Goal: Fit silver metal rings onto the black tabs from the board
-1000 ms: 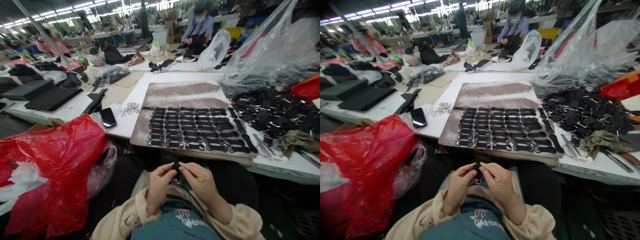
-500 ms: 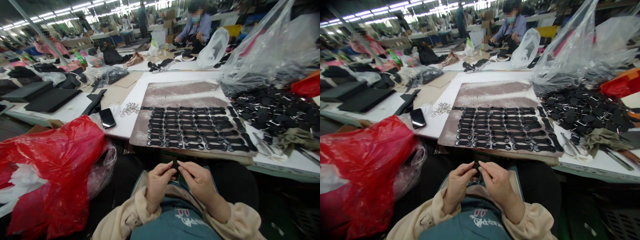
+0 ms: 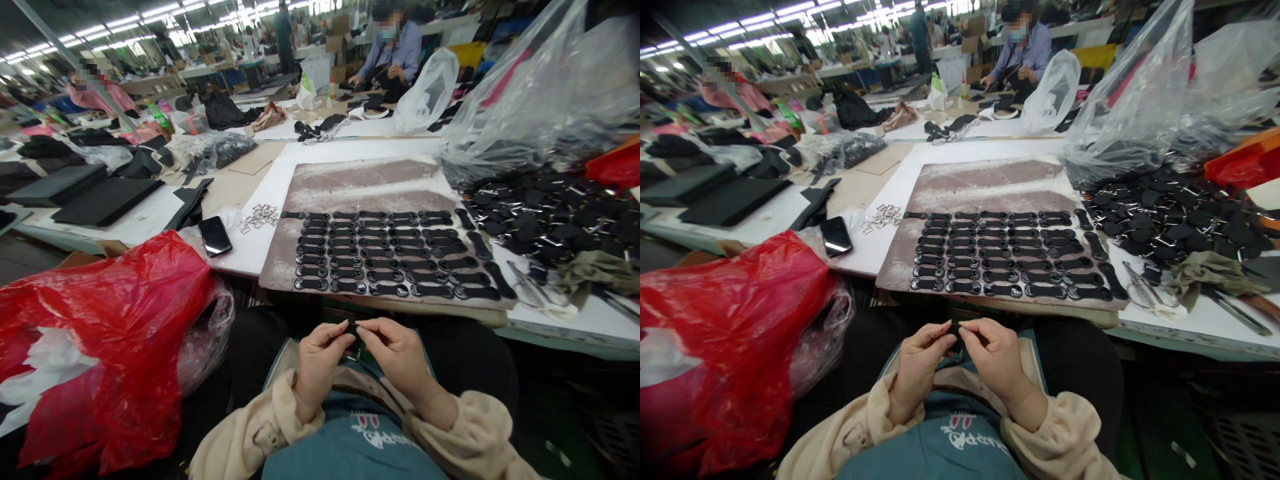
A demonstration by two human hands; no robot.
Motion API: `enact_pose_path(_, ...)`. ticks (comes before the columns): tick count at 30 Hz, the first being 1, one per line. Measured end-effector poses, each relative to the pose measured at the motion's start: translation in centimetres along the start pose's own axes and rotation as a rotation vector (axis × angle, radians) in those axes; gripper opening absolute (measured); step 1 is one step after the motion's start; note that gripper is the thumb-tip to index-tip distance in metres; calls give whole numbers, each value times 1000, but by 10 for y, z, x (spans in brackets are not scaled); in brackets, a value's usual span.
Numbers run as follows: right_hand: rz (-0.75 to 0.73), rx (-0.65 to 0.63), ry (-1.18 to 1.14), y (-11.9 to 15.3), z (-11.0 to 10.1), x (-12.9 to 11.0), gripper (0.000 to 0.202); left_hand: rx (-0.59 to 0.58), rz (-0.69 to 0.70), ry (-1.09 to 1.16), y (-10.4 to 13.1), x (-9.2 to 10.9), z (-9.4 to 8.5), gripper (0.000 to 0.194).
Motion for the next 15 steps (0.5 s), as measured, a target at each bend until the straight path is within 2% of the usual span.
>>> enact_pose_path(3,192,12,-100,5,4,18,17,-11,-79,65,-2,-6,1,28)
enact_pose_path(5,261,12,-149,7,7,25,19,-50,-143,153,-1,-9,4,34)
enact_pose_path(10,280,14,-163,8,6,30,20,-136,-198,162,4,-9,11,35)
enact_pose_path(15,227,10,-135,9,5,22,16,-58,-91,23,3,-8,4,33)
Point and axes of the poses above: each hand's wrist, its own y-axis away from the middle knuckle, its own z-axis out of the palm, x = y × z, the point moved 8 cm from there along -y, towards the middle knuckle, and after that the axes turned 10 degrees about -z, right-handed, at the moved point
